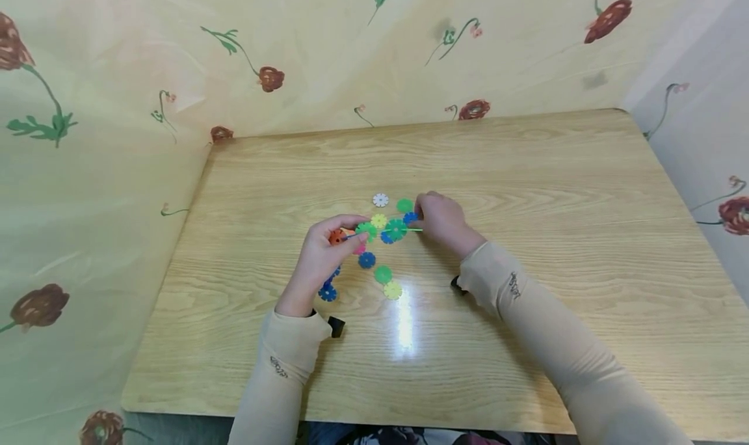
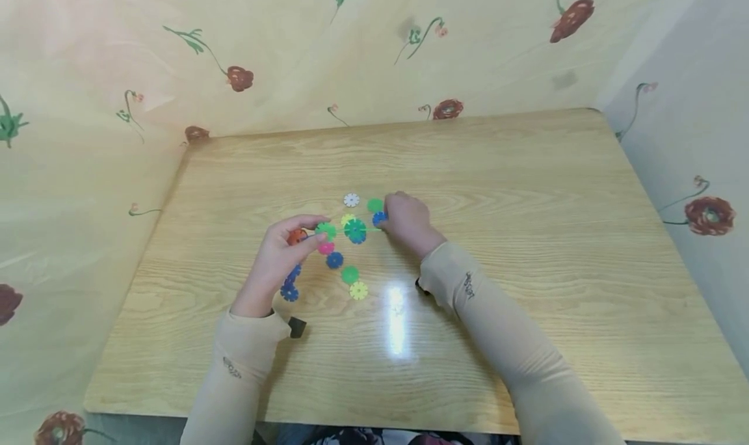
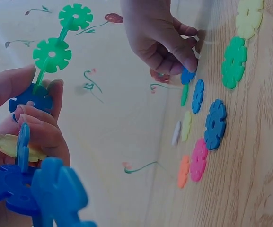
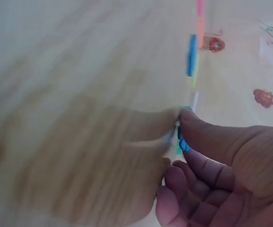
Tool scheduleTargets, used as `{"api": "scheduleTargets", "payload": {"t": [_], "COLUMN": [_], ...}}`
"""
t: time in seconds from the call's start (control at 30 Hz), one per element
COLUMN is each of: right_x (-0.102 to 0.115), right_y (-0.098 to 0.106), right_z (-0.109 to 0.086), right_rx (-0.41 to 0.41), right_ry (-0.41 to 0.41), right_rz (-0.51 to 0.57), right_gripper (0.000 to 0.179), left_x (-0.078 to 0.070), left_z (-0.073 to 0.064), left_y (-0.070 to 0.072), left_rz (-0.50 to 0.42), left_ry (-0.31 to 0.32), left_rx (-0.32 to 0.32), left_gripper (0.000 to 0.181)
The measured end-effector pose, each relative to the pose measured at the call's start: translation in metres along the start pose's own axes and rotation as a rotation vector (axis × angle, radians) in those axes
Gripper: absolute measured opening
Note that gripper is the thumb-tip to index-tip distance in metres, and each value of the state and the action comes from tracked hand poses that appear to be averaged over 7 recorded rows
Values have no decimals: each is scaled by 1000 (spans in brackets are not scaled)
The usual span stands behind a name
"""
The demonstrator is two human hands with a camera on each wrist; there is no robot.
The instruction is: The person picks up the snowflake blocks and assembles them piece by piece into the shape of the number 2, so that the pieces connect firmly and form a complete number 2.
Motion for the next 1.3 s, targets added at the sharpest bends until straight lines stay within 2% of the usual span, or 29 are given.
{"api": "scheduleTargets", "payload": {"t": [0.17, 0.3, 0.43, 0.6, 0.9, 1.13, 1.3], "right_x": [-5, -8, -13, -21, -27, -27, -24], "right_y": [1, 3, 9, 17, 38, 47, 51], "right_z": [0, -5, -16, -36, -71, -89, -97], "right_rx": [21, 27, 19, 50, 82, 168, 208], "right_ry": [18, 36, 61, 85, 189, 215, 225], "right_rz": [23, 81, 200, 390, 657, 746, 772], "right_gripper": [15, 11, 13, 22, 19, 20, 20], "left_x": [-1, 1, 2, 1, 1, -2, -2], "left_z": [0, 0, -1, -1, -1, -2, -3], "left_y": [0, 1, 0, 0, -1, -4, -8], "left_rz": [9, 5, -2, -9, -11, -19, -48], "left_ry": [0, 6, 5, 1, -1, -25, -2], "left_rx": [-10, -22, -30, -31, -40, -41, -38], "left_gripper": [25, 24, 24, 25, 25, 26, 26]}}
Point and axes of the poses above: each hand's wrist, its own z-axis towards the middle knuckle, its own y-axis out of the back of the hand, x = y × z, the point moved 7 cm from there along z, towards the middle knuckle, and after that the axes turned 15 degrees about -y, right-handed, at the moved point
